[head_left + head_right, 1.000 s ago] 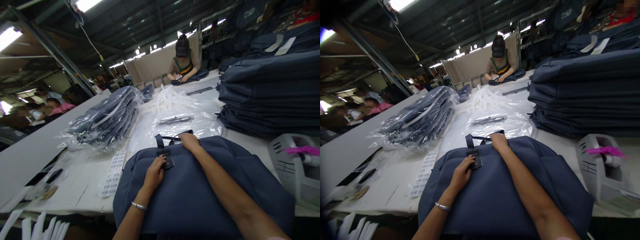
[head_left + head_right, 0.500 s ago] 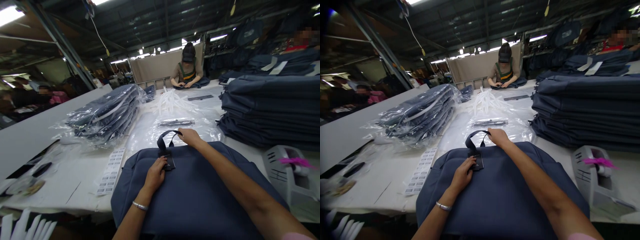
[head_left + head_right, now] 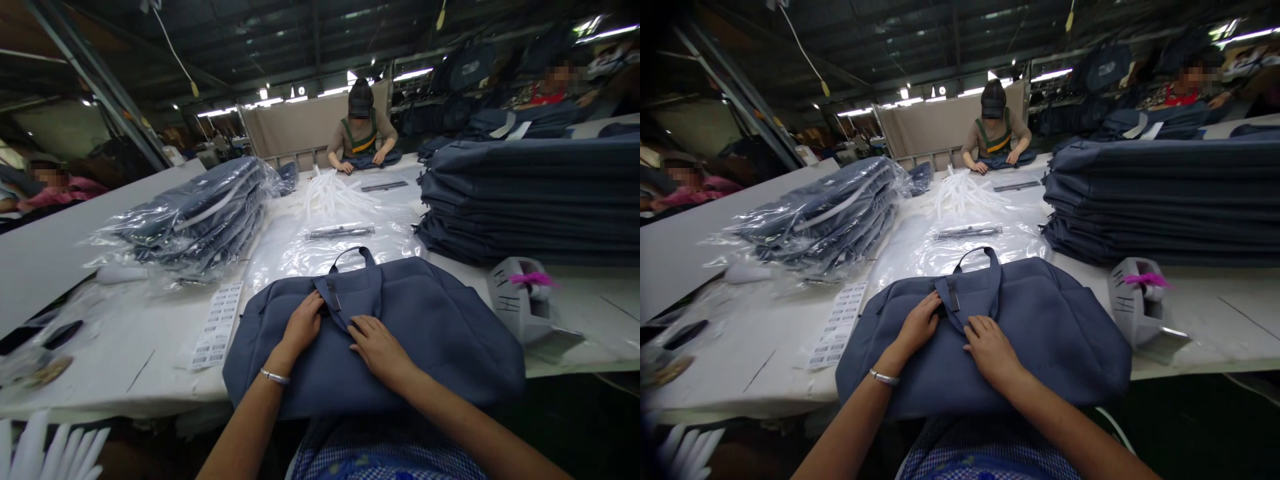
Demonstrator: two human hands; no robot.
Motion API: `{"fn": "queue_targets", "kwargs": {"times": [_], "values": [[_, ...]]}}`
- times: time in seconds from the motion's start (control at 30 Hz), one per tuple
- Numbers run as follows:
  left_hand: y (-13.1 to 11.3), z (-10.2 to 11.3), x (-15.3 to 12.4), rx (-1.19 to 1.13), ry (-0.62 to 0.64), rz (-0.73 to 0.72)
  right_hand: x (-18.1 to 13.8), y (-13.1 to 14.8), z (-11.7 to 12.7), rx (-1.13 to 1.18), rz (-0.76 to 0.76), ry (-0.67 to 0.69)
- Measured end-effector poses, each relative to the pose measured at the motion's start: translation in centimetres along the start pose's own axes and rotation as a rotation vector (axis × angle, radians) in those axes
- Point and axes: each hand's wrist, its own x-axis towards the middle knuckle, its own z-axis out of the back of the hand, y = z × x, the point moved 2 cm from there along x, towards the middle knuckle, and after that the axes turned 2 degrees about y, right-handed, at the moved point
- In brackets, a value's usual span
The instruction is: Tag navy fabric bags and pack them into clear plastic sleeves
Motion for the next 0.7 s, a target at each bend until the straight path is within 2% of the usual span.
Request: {"fn": "queue_targets", "kwargs": {"times": [0.13,0.23,0.3,0.37,0.47,0.53,0.63,0.7], "values": [[-2.2,2.1,-0.3,0.158,0.099,-0.027,0.1,-0.1,-0.6,0.063,-0.020,-0.013],[-5.1,2.9,-0.4,0.236,0.070,0.029,0.5,-0.1,-0.5,0.114,-0.020,-0.008],[-6.8,2.1,-0.5,0.208,0.097,-0.003,0.4,0.0,-0.1,0.156,-0.030,-0.015],[-7.7,0.6,-0.8,0.175,0.177,-0.052,-0.8,0.4,0.9,0.235,-0.059,-0.059],[-7.1,-1.7,-1.9,0.162,0.230,-0.062,-5.5,1.2,2.8,0.480,-0.160,-0.177],[-6.3,-2.6,-2.6,0.153,0.216,-0.060,-10.0,1.6,3.1,0.727,-0.311,-0.179],[-5.4,-3.1,-3.2,0.152,0.222,-0.059,-16.0,2.1,1.1,1.201,-0.775,0.049],[-5.3,-3.1,-3.1,0.153,0.240,-0.061,-17.7,2.6,-0.6,1.568,-1.026,0.096]]}}
